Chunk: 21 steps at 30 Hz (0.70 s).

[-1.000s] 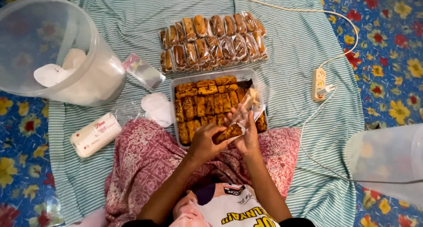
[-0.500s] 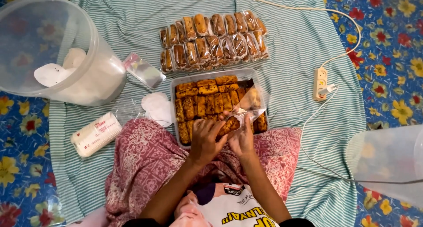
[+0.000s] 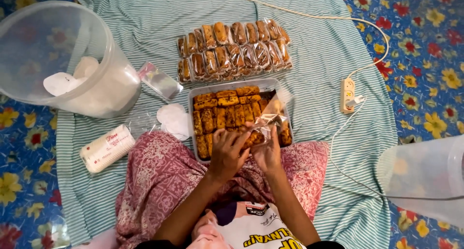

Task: Packaging individual pieces of baked goods into plastic sleeves

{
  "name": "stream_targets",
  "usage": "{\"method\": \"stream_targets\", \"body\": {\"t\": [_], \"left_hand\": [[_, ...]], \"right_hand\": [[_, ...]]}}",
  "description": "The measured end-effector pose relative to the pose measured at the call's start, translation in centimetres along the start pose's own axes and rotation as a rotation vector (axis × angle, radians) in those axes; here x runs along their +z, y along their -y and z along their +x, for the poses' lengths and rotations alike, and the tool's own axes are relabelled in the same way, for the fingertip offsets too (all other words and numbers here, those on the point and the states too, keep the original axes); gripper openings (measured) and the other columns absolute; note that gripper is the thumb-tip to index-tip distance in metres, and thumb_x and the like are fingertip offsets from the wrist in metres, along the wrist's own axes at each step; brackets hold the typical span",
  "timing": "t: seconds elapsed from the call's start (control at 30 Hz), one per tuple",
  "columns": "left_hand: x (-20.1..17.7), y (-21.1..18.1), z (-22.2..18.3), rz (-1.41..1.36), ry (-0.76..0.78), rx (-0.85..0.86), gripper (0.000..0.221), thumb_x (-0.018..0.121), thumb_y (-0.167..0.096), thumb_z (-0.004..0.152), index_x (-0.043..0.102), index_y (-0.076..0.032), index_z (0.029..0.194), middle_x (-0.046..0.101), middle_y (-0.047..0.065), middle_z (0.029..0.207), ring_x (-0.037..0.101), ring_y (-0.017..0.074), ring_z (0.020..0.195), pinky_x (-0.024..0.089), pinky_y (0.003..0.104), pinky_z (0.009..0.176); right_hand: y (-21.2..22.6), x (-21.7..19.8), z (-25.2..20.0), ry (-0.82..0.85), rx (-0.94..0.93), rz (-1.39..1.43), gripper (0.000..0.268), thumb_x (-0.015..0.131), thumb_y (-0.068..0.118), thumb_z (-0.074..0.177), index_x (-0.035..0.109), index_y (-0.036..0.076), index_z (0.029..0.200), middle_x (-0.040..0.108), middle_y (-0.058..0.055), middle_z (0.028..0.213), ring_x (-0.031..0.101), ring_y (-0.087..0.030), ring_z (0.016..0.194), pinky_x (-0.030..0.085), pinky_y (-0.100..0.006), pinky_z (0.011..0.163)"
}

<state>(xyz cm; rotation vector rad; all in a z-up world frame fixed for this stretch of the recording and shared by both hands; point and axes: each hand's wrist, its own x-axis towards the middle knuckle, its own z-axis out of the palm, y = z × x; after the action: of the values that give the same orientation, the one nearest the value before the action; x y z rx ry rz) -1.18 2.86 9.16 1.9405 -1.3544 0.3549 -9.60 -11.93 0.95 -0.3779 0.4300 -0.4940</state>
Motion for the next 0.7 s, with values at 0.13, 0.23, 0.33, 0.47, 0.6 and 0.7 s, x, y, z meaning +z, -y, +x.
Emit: {"method": "stream_targets", "body": {"t": [0.13, 0.23, 0.33, 0.47, 0.6, 0.7], "left_hand": [[-0.4, 0.0, 0.4, -0.210, 0.039, -0.169, 0.079, 0.086, -0.013, 0.074, 0.055, -0.010, 0.147, 0.066, 0.012, 0.102, 0.065, 0.0304, 0.097, 0.041, 0.054, 0.101], [0.1, 0.9, -0.3, -0.268, 0.079, -0.206, 0.077, 0.087, -0.017, 0.072, 0.059, -0.013, 0.144, 0.067, 0.009, 0.102, 0.066, 0.0295, 0.096, 0.042, 0.051, 0.098], [1.2, 1.8, -1.3, -0.257, 0.088, -0.196, 0.071, 0.087, -0.021, 0.070, 0.065, -0.019, 0.137, 0.066, 0.003, 0.100, 0.065, 0.0250, 0.096, 0.041, 0.047, 0.098], [0.2, 0.5, -0.7, -0.206, -0.004, -0.163, 0.060, 0.086, -0.017, 0.076, 0.067, -0.018, 0.133, 0.064, 0.004, 0.101, 0.064, 0.0240, 0.096, 0.041, 0.044, 0.099], [0.1, 0.1, -0.7, -0.194, -0.046, -0.160, 0.070, 0.086, -0.019, 0.074, 0.062, -0.017, 0.140, 0.065, 0.004, 0.102, 0.065, 0.0243, 0.095, 0.043, 0.043, 0.099], [0.4, 0.2, -1.2, -0.200, -0.064, -0.143, 0.066, 0.086, -0.018, 0.075, 0.065, -0.017, 0.137, 0.066, 0.003, 0.104, 0.065, 0.0232, 0.096, 0.043, 0.043, 0.099]], "right_hand": [[-0.1, -1.2, 0.7, 0.003, 0.037, -0.163, 0.076, 0.043, 0.070, 0.096, 0.048, 0.018, 0.151, 0.054, -0.025, 0.146, 0.051, -0.045, 0.135, 0.039, -0.062, 0.113], [-0.1, 1.1, -0.8, 0.084, -0.002, -0.166, 0.073, 0.038, 0.069, 0.098, 0.045, 0.020, 0.152, 0.056, -0.022, 0.145, 0.055, -0.043, 0.132, 0.044, -0.061, 0.109], [0.0, 2.1, -1.3, 0.135, -0.031, -0.183, 0.074, 0.035, 0.068, 0.099, 0.045, 0.017, 0.151, 0.057, -0.020, 0.145, 0.056, -0.039, 0.132, 0.045, -0.057, 0.109], [-1.1, -1.6, -0.2, 0.179, -0.019, -0.205, 0.079, 0.034, 0.071, 0.097, 0.041, 0.017, 0.155, 0.058, -0.022, 0.141, 0.057, -0.040, 0.129, 0.045, -0.057, 0.110], [-1.0, 0.6, -0.8, 0.026, 0.054, -0.162, 0.082, 0.040, 0.067, 0.096, 0.042, 0.010, 0.155, 0.048, -0.027, 0.150, 0.048, -0.047, 0.137, 0.037, -0.062, 0.115], [-0.9, 1.1, -0.8, -0.010, 0.070, -0.153, 0.077, 0.042, 0.060, 0.100, 0.043, 0.005, 0.153, 0.049, -0.036, 0.145, 0.051, -0.049, 0.133, 0.040, -0.064, 0.111]]}}
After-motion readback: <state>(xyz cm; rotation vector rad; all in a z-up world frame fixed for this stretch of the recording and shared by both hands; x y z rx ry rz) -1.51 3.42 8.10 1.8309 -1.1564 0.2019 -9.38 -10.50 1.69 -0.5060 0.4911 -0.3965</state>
